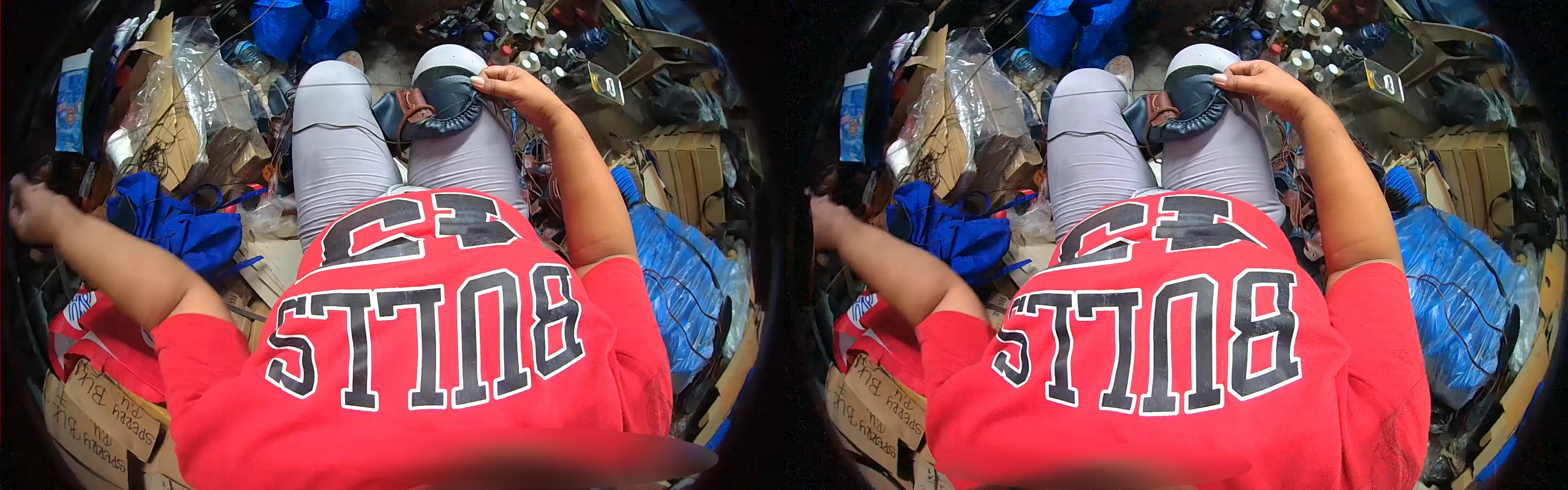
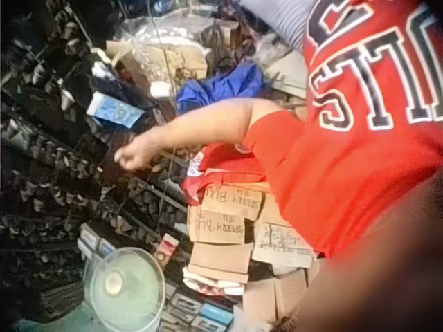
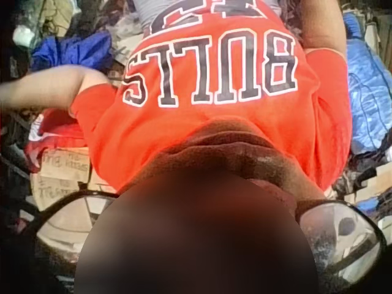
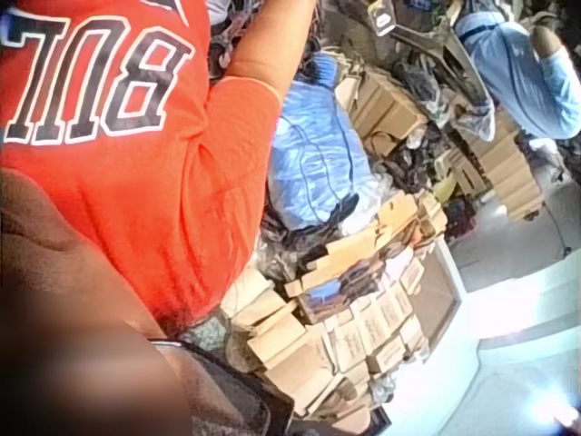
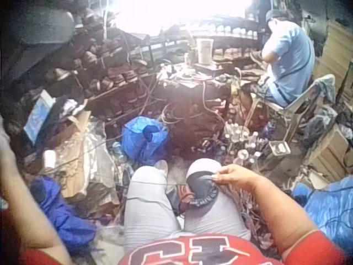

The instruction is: The recorder is hand-stitching or sewing a black leather shoe component using a needle and thread.

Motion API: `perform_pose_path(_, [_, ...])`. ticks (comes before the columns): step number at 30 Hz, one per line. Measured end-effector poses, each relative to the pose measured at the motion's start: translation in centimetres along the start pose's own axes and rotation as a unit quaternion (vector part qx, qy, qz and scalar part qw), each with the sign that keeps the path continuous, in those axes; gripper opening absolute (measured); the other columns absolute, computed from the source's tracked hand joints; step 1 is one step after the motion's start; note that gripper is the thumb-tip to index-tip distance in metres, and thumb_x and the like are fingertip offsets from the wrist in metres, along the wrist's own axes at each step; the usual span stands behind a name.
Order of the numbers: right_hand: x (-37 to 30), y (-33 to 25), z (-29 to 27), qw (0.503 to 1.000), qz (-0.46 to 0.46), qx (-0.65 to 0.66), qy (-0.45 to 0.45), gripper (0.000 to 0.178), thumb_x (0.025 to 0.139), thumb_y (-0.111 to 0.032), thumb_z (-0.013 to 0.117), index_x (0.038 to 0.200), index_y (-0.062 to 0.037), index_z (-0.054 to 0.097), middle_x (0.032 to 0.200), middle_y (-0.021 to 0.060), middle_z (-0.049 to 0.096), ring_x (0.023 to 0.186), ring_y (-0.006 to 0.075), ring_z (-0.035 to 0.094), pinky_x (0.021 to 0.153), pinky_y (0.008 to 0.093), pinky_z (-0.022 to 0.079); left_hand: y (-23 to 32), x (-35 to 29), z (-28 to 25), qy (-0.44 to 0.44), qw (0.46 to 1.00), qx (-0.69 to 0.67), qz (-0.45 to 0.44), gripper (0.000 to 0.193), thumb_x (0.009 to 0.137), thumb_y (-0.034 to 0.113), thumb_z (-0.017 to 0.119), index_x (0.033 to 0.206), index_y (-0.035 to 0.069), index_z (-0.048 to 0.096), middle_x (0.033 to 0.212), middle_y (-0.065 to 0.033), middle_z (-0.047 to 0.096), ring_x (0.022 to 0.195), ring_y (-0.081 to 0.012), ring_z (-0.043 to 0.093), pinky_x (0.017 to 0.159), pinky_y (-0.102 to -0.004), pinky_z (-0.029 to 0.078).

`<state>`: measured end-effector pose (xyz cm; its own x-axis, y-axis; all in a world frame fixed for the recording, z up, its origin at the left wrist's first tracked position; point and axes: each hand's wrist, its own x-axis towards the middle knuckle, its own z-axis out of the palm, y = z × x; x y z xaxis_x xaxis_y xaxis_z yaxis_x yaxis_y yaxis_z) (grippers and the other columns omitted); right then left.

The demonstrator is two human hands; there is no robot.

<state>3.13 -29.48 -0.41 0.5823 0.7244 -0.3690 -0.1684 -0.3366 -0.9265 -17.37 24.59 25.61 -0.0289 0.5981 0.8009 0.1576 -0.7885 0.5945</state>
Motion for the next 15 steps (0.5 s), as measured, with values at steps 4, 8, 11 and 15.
perform_pose_path(4, [0.2, -0.3, -0.1, 1.0, 0.005, -0.005, -0.002, 0.026, 0.09, -0.034, 0.069, 0.089, -0.0085, 0.067, 0.084, -0.0089, 0.06, 0.081, 0.0016, 0.05, 0.078, 0.0196, 0.037, 1.3, -15.1, 5.1, -0.298, 0.936, -0.176, 0.069, 0.011, 0.088, 0.011, 0.069, 0.09, 0.001, 0.073, 0.088, -0.0087, 0.071, 0.076, -0.0162, 0.064, 0.07, -0.0321, 0.053])
perform_pose_path(8, [-0.2, -0.2, 0.3, 1.0, 0.017, 0.012, 0.012, 0.025, 0.09, -0.034, 0.069, 0.087, -0.0091, 0.067, 0.083, -0.0091, 0.059, 0.08, 0.0017, 0.05, 0.078, 0.0193, 0.037, 6.9, -31.6, 7.8, -0.581, 0.741, -0.258, 0.216, 0.024, 0.08, 0.005, 0.073, 0.103, 0.01, 0.073, 0.098, -0.0083, 0.067, 0.088, -0.0208, 0.066, 0.081, -0.033, 0.052])
perform_pose_path(11, [-0.7, -0.2, 0.6, 0.999, 0.015, 0.021, 0.027, 0.025, 0.09, -0.034, 0.069, 0.086, -0.0092, 0.067, 0.082, -0.0097, 0.058, 0.078, 0.0013, 0.048, 0.076, 0.0191, 0.036, 10.6, -36.4, 8.2, -0.692, 0.659, -0.255, 0.149, 0.019, 0.078, 0.01, 0.074, 0.097, 0.009, 0.073, 0.097, -0.0095, 0.064, 0.09, -0.0269, 0.066, 0.08, -0.0359, 0.052])
perform_pose_path(15, [-1.2, -0.3, 0.8, 0.999, 0.006, 0.02, 0.035, 0.025, 0.09, -0.034, 0.069, 0.084, -0.0099, 0.066, 0.079, -0.0107, 0.054, 0.075, 0.0012, 0.045, 0.072, 0.0193, 0.034, 12.5, -37.1, 8.9, -0.688, 0.635, -0.267, 0.228, 0.014, 0.084, 0.018, 0.067, 0.094, 0.008, 0.067, 0.094, -0.0134, 0.065, 0.089, -0.0342, 0.064, 0.076, -0.0428, 0.051])
